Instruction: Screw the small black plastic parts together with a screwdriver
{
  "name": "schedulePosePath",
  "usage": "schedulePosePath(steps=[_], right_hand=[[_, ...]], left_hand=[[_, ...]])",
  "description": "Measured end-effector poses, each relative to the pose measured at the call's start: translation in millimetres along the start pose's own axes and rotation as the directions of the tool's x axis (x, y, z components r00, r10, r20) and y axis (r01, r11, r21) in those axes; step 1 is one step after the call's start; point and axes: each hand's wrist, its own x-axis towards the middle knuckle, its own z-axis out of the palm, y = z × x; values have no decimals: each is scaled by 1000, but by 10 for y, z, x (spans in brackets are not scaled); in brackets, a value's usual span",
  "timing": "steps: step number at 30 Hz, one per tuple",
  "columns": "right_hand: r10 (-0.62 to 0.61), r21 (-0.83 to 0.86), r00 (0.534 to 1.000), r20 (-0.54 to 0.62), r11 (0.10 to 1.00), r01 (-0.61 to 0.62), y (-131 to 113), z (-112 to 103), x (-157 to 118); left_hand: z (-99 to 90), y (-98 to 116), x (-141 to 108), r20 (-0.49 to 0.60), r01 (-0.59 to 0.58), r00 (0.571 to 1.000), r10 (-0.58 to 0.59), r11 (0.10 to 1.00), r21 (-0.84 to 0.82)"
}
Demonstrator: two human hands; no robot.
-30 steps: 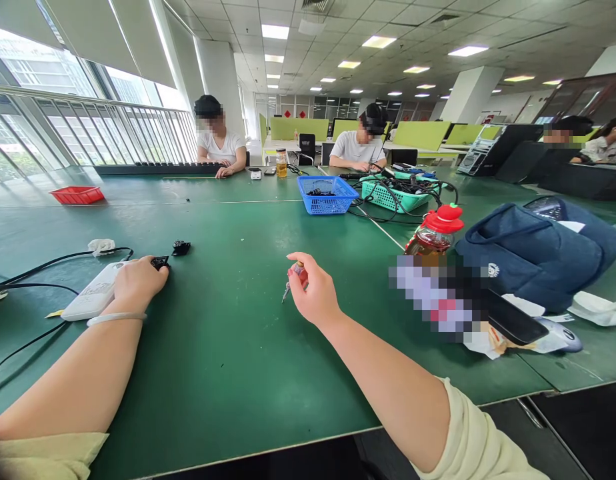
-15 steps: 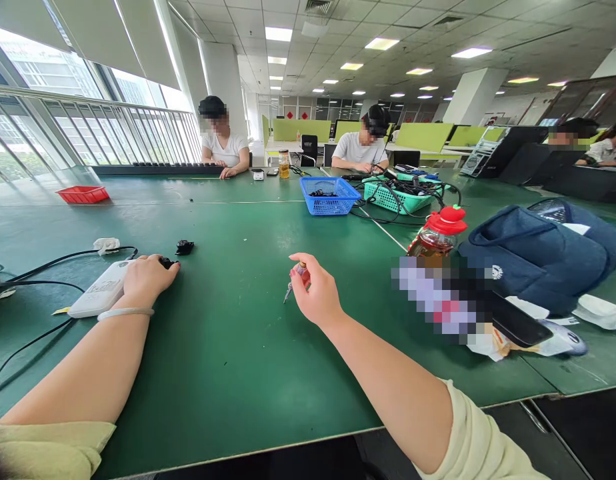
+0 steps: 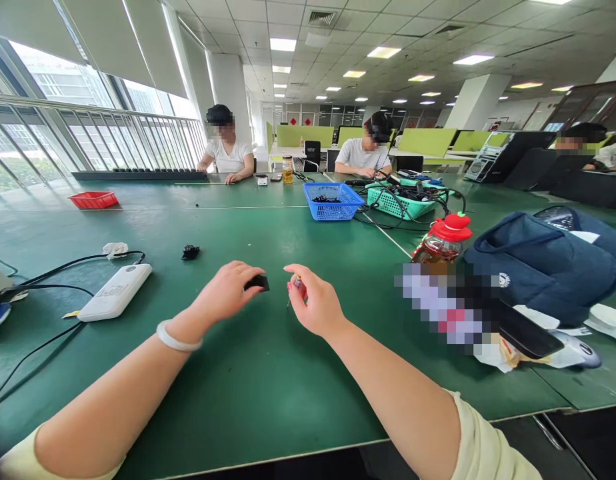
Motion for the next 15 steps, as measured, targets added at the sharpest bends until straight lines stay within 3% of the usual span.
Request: schedulePosePath(steps=[4,9,15], right_hand=[[-13,30,998,56,999,11,-27,7,-5],[-10,64,996,89,998,5,-35,-3,3],[-96,23,990,-107,995,99,-23,-101,1]], left_hand=[[148,288,-29,31,-115,992,119,988,-98],[328,262,-66,48,-79,995,93,971,-225],[432,194,-31,93,21,996,11,939,-342]])
